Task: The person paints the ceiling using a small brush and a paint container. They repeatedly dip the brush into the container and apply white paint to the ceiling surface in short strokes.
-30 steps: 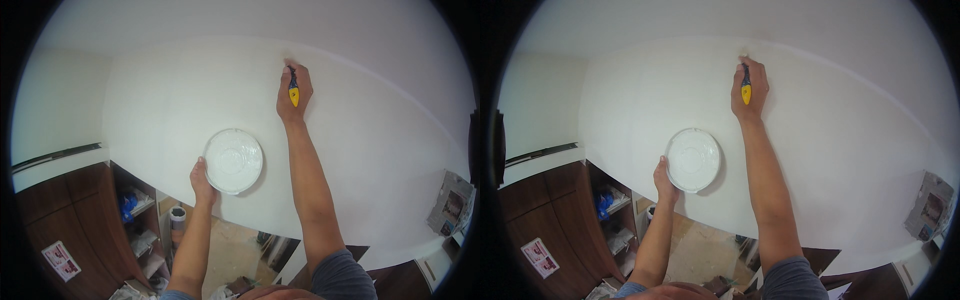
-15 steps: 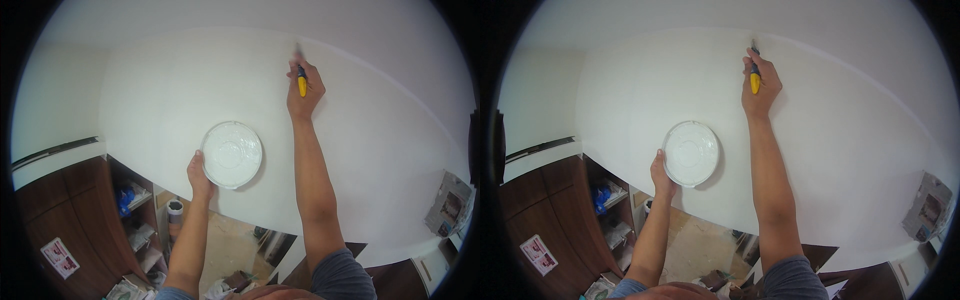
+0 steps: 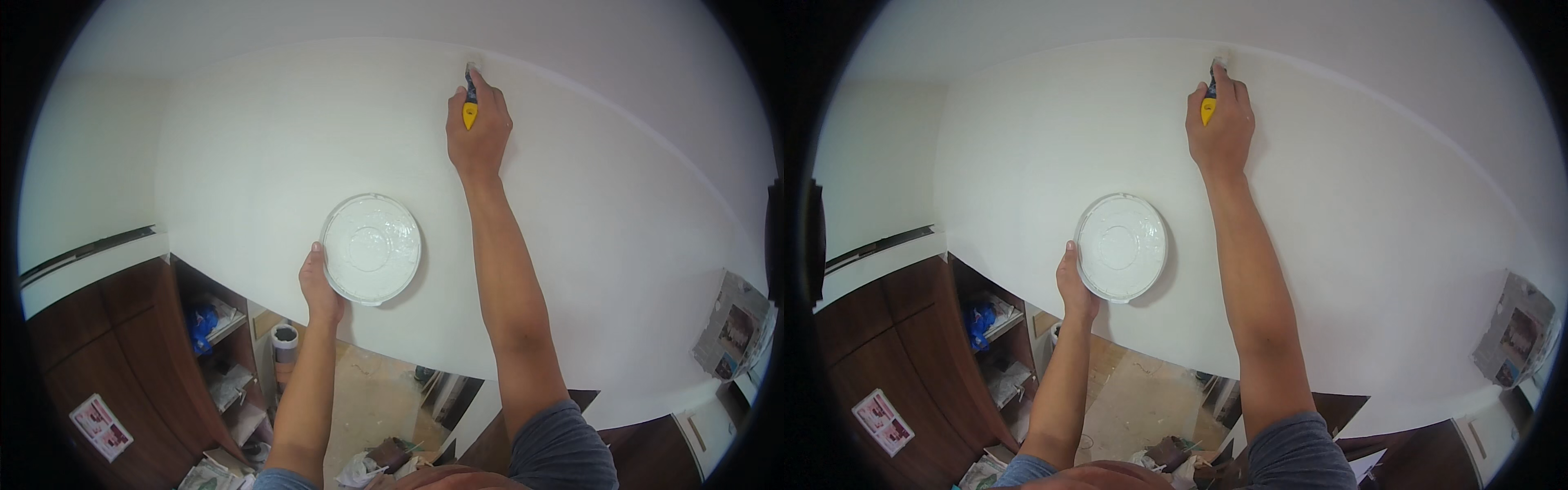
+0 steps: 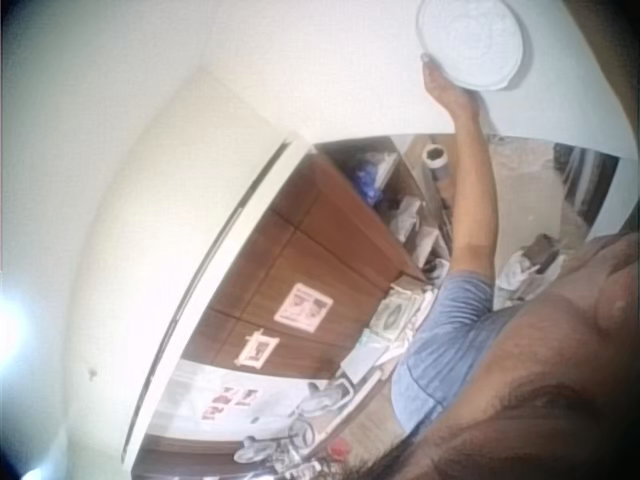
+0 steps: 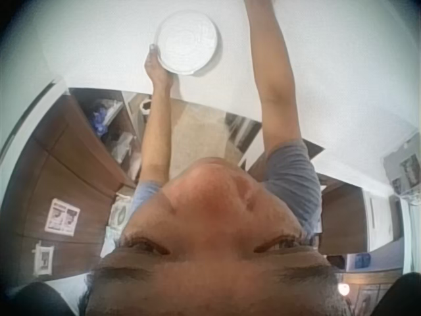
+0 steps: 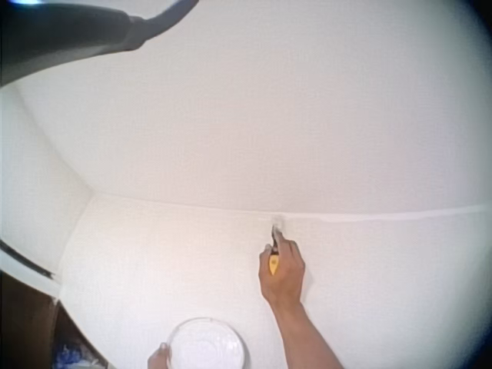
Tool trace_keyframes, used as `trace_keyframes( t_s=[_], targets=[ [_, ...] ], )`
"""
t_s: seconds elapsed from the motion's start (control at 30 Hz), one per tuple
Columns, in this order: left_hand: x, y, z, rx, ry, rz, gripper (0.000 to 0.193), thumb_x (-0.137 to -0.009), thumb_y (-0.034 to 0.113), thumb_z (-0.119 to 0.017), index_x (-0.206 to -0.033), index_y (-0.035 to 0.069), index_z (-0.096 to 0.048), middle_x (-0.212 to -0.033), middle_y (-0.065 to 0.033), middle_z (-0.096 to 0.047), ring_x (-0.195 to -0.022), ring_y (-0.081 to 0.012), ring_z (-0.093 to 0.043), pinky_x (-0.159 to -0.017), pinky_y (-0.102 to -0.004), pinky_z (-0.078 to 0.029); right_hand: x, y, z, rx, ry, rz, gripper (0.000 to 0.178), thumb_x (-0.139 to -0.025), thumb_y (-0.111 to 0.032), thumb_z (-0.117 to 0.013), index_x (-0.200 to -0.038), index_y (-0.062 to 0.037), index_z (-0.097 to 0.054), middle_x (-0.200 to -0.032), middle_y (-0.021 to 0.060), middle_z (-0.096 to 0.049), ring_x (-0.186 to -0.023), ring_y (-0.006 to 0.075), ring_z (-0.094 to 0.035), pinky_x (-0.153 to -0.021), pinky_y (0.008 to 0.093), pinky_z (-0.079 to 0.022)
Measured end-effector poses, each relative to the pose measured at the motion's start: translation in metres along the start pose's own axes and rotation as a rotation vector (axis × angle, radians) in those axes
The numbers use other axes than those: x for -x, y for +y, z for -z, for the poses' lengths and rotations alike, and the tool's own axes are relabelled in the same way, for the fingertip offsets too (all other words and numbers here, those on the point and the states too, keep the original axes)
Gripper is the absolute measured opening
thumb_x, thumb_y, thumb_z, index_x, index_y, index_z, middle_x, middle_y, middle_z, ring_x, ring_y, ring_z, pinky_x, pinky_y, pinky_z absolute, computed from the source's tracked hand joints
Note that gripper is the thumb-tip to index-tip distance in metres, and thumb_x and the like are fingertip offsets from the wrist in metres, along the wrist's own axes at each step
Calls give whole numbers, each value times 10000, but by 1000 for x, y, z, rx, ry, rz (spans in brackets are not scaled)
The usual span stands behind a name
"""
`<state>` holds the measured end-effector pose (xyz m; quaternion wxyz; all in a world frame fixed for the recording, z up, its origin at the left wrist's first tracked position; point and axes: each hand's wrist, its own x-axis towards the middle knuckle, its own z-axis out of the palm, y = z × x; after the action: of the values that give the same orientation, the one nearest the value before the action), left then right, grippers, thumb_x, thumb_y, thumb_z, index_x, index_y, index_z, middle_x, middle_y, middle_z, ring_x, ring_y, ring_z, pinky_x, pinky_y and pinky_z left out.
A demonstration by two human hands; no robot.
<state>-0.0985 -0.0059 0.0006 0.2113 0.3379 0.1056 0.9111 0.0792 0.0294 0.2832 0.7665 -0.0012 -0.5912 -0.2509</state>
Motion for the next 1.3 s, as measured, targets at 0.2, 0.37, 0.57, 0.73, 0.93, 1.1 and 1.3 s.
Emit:
trace_keyframes(
  t_s=[0.2,0.37,0.57,0.73,0.93,1.1,1.3],
  targets=[
    [1,1,-3,28,14,0,443,-1139,352,-513,-1223,-58,-659,-1130,-134,-749,-990,-192,-732,-887,-332,-597,-6,-1,-2,57,-26,-41,393,-1010,-196,-639,-1327,33,-675,-1074,195,-709,-933,349,-711,-843,441,-577],
    [1,1,-3,31,12,1,441,-1139,354,-510,-1223,-52,-659,-1134,-131,-750,-992,-189,-731,-890,-331,-594,-10,-5,-1,85,-69,-106,392,-1007,-214,-637,-1301,42,-682,-1091,209,-714,-953,363,-713,-855,450,-579],
    [1,1,-2,27,15,4,442,-1137,359,-516,-1226,-50,-658,-1141,-128,-748,-995,-189,-730,-893,-331,-592,-16,-6,-3,105,-53,-73,397,-1008,-239,-625,-1276,47,-689,-1080,221,-720,-943,379,-715,-850,465,-579],
    [1,2,-3,33,19,10,440,-1138,357,-515,-1221,-50,-661,-1137,-129,-749,-994,-187,-730,-891,-329,-592,-17,-8,-4,109,-60,-88,391,-1007,-238,-620,-1252,58,-696,-1058,231,-727,-930,396,-722,-853,474,-582],
    [1,1,-1,18,19,5,434,-1140,349,-513,-1214,-53,-662,-1120,-130,-751,-980,-185,-732,-875,-325,-596,-19,-9,-6,114,-57,-92,380,-1003,-236,-623,-1229,57,-705,-1067,238,-735,-924,405,-727,-875,485,-580],
    [0,1,-1,27,12,5,431,-1141,347,-511,-1206,-51,-663,-1114,-130,-752,-968,-182,-734,-865,-323,-601,-21,-9,-7,105,-51,-82,370,-996,-238,-632,-1214,49,-713,-1065,227,-745,-935,402,-727,-889,487,-576],
    [1,2,-2,27,13,6,431,-1140,349,-513,-1200,-50,-665,-1113,-132,-754,-968,-182,-735,-867,-323,-601,-22,-10,-9,103,-66,-102,371,-992,-242,-635,-1213,45,-715,-1052,222,-751,-947,401,-727,-901,492,-571]
  ],
)
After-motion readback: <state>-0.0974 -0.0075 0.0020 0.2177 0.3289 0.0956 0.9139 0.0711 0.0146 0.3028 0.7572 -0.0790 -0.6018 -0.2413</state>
